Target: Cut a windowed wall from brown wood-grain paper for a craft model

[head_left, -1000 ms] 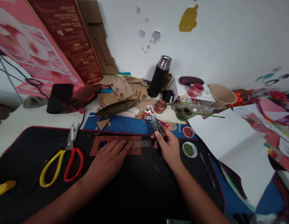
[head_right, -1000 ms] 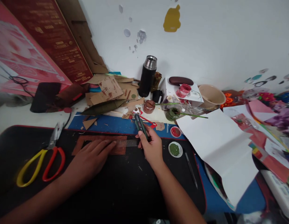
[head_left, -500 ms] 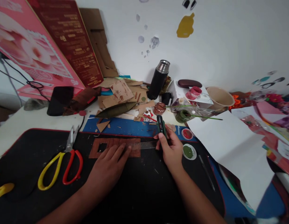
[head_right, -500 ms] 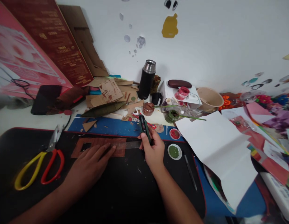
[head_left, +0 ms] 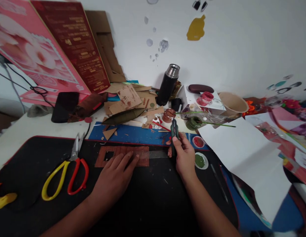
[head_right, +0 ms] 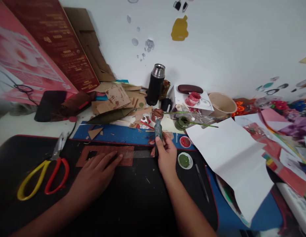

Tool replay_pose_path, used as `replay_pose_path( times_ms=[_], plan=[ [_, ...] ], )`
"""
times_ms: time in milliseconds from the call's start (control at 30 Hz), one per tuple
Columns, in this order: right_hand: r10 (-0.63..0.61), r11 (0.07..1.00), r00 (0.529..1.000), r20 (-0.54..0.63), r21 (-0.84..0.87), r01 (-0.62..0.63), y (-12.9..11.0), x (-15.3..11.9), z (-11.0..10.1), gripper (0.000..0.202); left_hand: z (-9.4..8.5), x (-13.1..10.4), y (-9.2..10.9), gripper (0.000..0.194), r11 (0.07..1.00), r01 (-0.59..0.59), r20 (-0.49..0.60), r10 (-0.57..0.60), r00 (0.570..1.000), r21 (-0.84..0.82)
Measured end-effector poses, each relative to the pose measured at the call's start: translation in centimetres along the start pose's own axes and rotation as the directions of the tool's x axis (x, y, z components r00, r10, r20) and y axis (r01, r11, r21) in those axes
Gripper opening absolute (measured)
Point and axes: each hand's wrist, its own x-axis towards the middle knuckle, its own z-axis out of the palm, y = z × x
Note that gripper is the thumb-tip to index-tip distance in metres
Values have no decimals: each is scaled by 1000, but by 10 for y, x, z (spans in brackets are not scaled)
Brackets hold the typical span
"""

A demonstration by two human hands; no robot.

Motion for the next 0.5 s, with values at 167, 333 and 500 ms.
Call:
replay_pose_path(
  times_ms=[167,333,500],
  plan=[
    [-17,999,1000,7,-28,17,-2,-2,2,42,-1,1,1,44,999,-12,1,12,1000,34],
    [-11,1000,1000,17,-20,12,-2,-2,2,44,0,0,1,45,999,-20,6,20,1000,36],
    [13,1000,1000,15,26,-14,0,-2,1,43,-1,0,2,48,1000,2,30,-2,1000,31]
  ],
)
